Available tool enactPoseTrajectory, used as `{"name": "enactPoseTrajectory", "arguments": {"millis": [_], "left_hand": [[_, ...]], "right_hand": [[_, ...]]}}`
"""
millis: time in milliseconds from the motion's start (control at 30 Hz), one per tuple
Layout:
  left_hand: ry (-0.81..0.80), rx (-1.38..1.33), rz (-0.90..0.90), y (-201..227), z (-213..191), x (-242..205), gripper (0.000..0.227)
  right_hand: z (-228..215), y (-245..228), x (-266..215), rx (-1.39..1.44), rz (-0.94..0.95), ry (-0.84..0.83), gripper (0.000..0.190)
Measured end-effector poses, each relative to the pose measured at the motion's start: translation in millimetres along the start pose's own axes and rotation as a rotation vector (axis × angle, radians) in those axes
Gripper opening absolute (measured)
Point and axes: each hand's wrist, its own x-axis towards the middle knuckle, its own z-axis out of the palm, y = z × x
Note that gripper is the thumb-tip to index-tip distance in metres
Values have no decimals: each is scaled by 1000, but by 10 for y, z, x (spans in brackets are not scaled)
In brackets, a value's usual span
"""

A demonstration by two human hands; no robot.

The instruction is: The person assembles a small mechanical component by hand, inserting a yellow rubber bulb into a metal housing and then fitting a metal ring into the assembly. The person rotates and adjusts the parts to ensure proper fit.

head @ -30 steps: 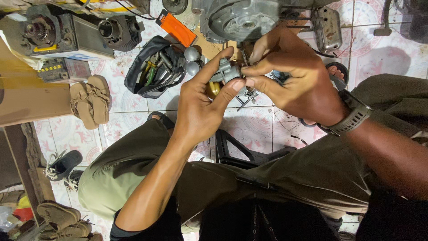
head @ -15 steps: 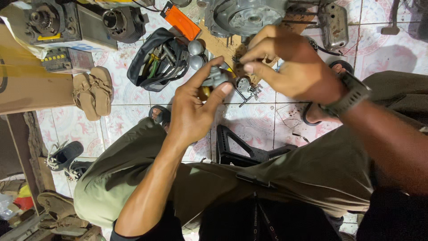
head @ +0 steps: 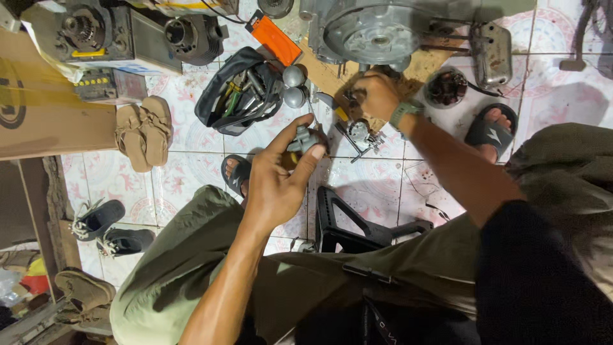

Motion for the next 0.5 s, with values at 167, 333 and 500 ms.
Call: {"name": "enactPoseTrajectory", "arguments": {"millis": [167,333,500], "left_hand": [[67,-142,23,-302,-46,93,39],[86,-161,-23,-395,-106,216,39],[92,-219,-94,-440,-105,237,40]], "right_hand": [[307,109,46,-82,21,6,6],[36,-341,110,-29,30,57,18],[589,263,2,34,164,53,38]]}}
